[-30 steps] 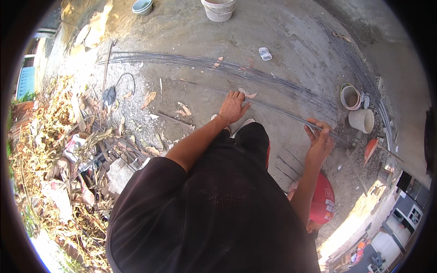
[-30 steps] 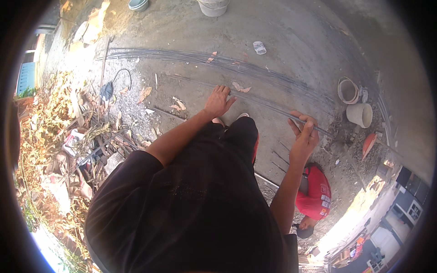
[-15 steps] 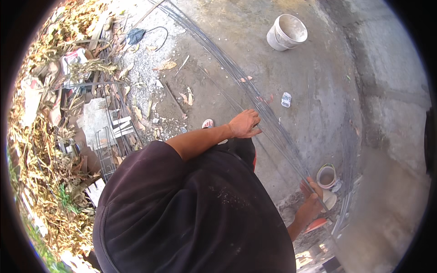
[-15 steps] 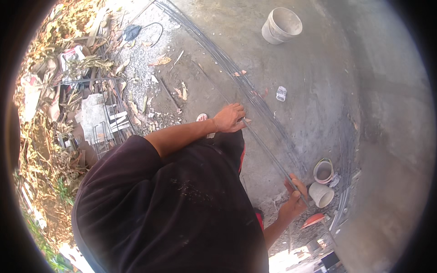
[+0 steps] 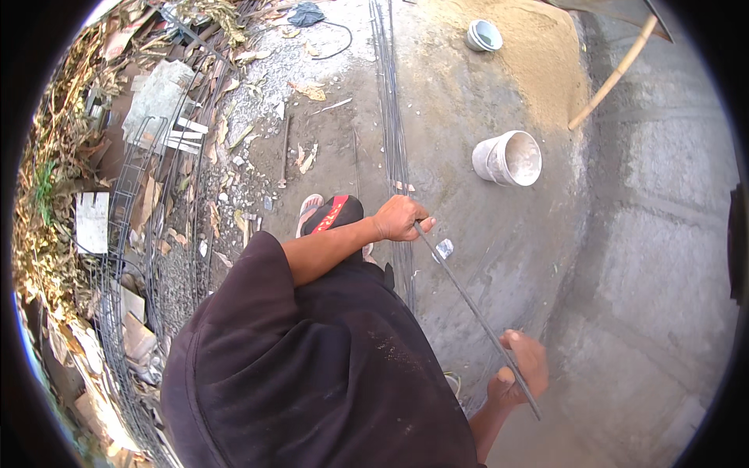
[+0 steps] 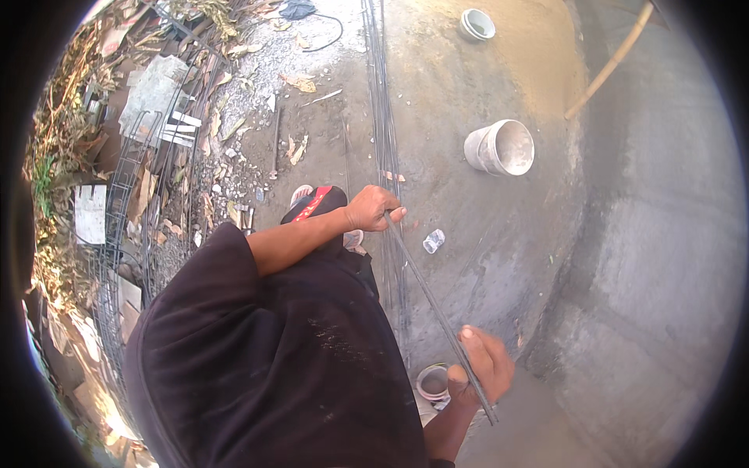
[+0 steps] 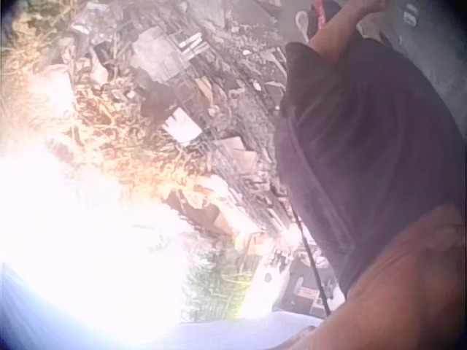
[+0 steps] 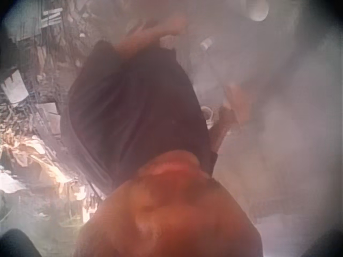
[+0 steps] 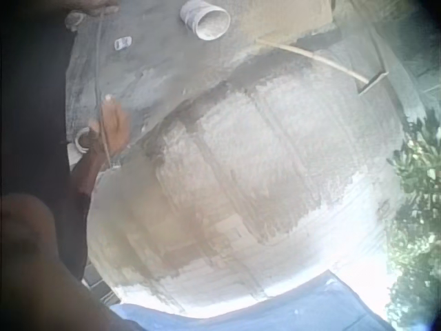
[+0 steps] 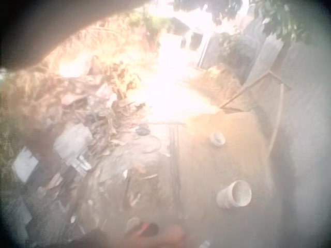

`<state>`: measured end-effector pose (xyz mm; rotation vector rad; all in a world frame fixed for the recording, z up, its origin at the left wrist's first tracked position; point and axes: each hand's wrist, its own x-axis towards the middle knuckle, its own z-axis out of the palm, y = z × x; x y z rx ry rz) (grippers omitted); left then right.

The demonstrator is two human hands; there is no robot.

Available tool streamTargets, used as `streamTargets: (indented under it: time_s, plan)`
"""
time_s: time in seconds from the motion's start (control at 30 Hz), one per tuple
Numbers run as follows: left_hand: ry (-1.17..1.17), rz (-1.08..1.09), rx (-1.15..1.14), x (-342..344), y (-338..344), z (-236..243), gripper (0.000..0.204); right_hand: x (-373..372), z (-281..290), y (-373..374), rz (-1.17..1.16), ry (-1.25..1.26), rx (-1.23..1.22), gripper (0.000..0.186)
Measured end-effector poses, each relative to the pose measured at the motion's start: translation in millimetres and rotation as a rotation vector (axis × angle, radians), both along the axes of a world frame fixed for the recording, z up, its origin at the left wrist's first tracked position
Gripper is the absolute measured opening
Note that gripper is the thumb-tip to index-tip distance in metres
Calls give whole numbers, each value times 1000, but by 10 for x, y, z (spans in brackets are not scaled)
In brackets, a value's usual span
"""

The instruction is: The person uses a hammer to strike and break long steel rods on a concrete floor. They repeatedly pick up rods, position them, and strike them to create shorter pieces, which are then placed on the ground.

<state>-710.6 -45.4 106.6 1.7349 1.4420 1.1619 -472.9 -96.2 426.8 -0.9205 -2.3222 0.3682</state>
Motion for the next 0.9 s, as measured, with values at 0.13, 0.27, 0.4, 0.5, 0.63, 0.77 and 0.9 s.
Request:
streamTargets:
  time_s: [0.13,0.27,0.4,0.5,0.63,0.77,0.9]
  plan:
    - [-115,380,139,-7,307,259,36,-514,126,788,200,67,30,62]
    - [-175,536,91,-257,635,293,36,-1158,253,1389,430,197,143,63]
    - [-181,644,121,-609,1094,448,40,-1664,487,1983,429,176,120,67]
    - [-208,754,234,-967,1430,478,42,-2254,622,2455,468,160,103,66]
    - [-267,818,239,-1549,1967,541,42,-3057,765,3142,358,143,8,51]
    - [-258,798,338,-1832,2479,646,42,-3421,852,3829,281,43,274,47]
    - [-251,703,295,-1667,2679,561,39,-3173,638,4109,242,316,-62,48]
